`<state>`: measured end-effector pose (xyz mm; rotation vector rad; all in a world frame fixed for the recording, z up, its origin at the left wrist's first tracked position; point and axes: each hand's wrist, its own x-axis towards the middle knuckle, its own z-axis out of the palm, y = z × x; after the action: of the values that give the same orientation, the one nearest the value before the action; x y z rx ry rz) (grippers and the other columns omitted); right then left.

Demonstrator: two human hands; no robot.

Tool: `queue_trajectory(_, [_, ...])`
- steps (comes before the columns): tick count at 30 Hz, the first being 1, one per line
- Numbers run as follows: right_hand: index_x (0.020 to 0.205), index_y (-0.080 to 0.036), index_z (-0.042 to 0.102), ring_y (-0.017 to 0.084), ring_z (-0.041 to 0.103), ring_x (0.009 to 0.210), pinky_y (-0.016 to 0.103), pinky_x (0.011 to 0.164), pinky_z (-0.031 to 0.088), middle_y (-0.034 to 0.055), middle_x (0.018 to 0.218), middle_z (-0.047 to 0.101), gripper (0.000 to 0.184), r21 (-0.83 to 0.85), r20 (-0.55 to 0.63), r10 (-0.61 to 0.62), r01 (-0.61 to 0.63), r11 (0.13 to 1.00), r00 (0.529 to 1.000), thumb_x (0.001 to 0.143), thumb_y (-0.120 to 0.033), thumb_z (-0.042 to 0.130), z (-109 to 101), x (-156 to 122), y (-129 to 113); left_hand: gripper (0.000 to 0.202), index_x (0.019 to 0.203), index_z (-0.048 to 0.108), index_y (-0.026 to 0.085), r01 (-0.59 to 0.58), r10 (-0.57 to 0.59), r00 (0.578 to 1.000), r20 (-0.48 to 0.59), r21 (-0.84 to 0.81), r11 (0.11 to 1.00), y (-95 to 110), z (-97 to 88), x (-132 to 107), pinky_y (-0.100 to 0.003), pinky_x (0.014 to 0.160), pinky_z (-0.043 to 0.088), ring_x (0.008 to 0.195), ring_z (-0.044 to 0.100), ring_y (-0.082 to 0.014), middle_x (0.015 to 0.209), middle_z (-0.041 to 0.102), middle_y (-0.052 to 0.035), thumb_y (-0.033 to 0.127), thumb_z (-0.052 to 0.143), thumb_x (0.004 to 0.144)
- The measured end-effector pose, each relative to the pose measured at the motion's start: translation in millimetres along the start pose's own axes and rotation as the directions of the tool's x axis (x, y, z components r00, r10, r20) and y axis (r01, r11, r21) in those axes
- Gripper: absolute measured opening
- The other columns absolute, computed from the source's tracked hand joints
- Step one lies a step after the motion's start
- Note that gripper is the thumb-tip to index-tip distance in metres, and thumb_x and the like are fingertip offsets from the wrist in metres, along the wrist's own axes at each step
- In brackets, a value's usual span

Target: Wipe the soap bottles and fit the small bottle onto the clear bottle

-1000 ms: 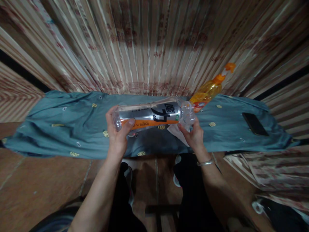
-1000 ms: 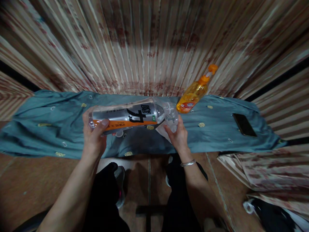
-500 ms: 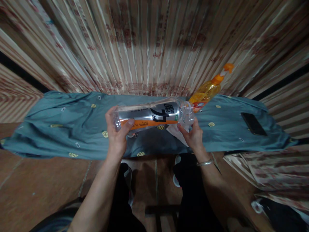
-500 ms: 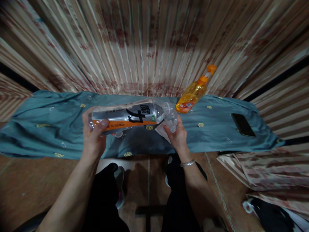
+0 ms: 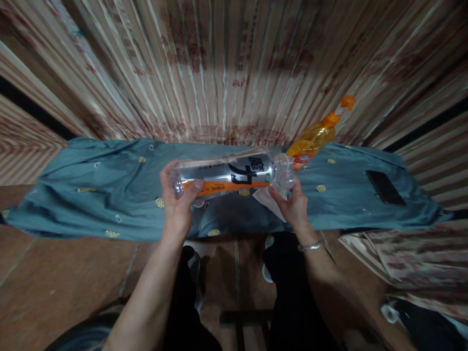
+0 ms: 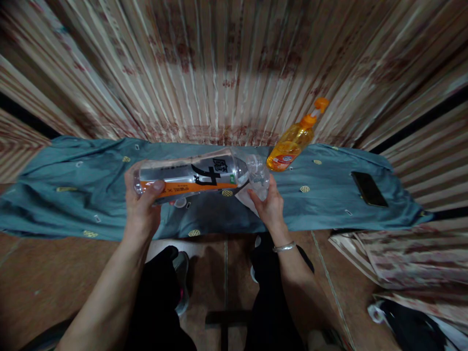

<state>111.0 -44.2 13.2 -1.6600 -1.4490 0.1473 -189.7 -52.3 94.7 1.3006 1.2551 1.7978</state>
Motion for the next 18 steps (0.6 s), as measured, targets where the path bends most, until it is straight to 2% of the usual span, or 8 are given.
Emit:
queue_trajectory(3, [0.145, -0.020, 0.057, 0.035, 0.078, 0.105, 0.048, 0.088, 0.062, 0.0152, 0.125, 0.079, 0.073, 0.005, -0.006, -0.019, 0.019, 1.000, 1.000, 0.081, -0.054, 0.074, 0.2, 0.2, 0.8, 0.076, 0.119, 0.059, 0.028, 0.070, -0.073, 0.997, -0.033, -0.084, 0.994, 3.0, 1.2, 0.7, -0.041, 0.089, 0.055, 0.094, 0.064, -0.0224, 0.110, 0.065, -0.0032, 0.061, 0.090, 0.059])
queue_trajectory(5, [0.145, -0.020, 0.056, 0.035, 0.078, 0.105, 0.049, 0.087, 0.062, 0.0158, 0.124, 0.079, 0.074, 0.008, -0.002, -0.017, 0.017, 1.000, 1.000, 0.082, -0.053, 0.074, 0.1, 0.2, 0.7, 0.076, 0.120, 0.059, 0.028, 0.082, -0.086, 0.996, -0.032, -0.098, 0.992, 4.8, 1.7, 0.9, -0.041, 0.090, 0.054, 0.096, 0.064, -0.0225, 0.111, 0.065, -0.0033, 0.060, 0.091, 0.059])
queue_trajectory(18, [0.146, -0.018, 0.055, 0.037, 0.077, 0.110, 0.050, 0.091, 0.062, 0.0176, 0.126, 0.079, 0.077, 0.005, 0.009, 0.018, -0.018, 1.000, 1.000, 0.081, -0.053, 0.074, -1.1, 0.0, -1.3, 0.069, 0.125, 0.057, 0.029, 0.018, -0.018, 1.000, -0.009, -0.031, 0.999, -0.1, -0.2, -0.8, -0.040, 0.089, 0.056, 0.100, 0.065, -0.0242, 0.114, 0.063, -0.0041, 0.058, 0.086, 0.069])
